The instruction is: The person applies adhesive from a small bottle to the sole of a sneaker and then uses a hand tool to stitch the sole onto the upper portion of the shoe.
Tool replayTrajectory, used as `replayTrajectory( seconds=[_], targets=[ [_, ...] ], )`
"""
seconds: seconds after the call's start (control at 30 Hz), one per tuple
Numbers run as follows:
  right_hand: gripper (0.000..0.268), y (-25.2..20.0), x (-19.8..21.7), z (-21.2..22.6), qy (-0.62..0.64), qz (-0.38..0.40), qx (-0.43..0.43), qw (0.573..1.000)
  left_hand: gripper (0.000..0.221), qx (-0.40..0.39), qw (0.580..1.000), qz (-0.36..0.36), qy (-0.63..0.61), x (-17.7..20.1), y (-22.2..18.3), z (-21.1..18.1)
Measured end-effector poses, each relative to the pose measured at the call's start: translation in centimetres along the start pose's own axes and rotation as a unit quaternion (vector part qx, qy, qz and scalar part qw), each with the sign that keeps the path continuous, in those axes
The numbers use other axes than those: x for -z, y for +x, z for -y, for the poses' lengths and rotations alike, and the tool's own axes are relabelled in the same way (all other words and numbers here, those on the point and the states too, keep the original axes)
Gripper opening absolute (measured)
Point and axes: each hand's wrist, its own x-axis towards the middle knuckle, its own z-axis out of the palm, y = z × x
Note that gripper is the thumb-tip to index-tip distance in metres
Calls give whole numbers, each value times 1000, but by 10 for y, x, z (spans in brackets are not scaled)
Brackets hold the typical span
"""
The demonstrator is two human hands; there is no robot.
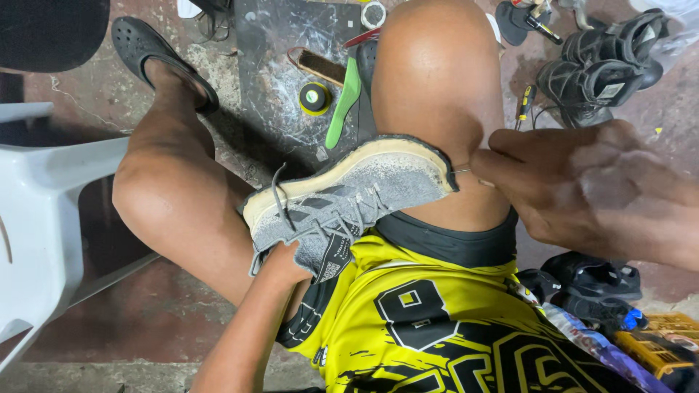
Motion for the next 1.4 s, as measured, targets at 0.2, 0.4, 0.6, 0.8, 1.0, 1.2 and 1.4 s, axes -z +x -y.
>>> replayTrajectory(
  seconds=[0.2, 0.4, 0.6, 0.8, 1.0, 1.2, 1.4],
  targets=[
    [33, -1, -13, 11, -32, 64, -49, 996, 29, 4, 1000, -1, 2, 4, -1, 2],
    [27, 6, -17, 7, -6, 21, 34, 999, 30, 1, 1000, -5, 4, 4, -2, 4],
    [14, 9, -13, 8, 16, -13, 23, 1000, 30, -3, 1000, -19, 2, 4, 0, 4],
    [19, 11, -16, 8, 68, -45, 24, 996, 30, 0, 1000, -13, 8, 10, 3, 3],
    [13, 11, -19, 8, 87, -76, 44, 992, 31, -5, 1000, -16, 9, 13, 8, 2],
    [15, 10, -18, 10, 63, -81, 45, 994, 31, -9, 1000, -23, 9, 14, 8, 1],
    [21, -1, -15, 10, -9, -92, 45, 995, 32, 0, 1000, -27, 12, 17, -6, 6]
  ],
)
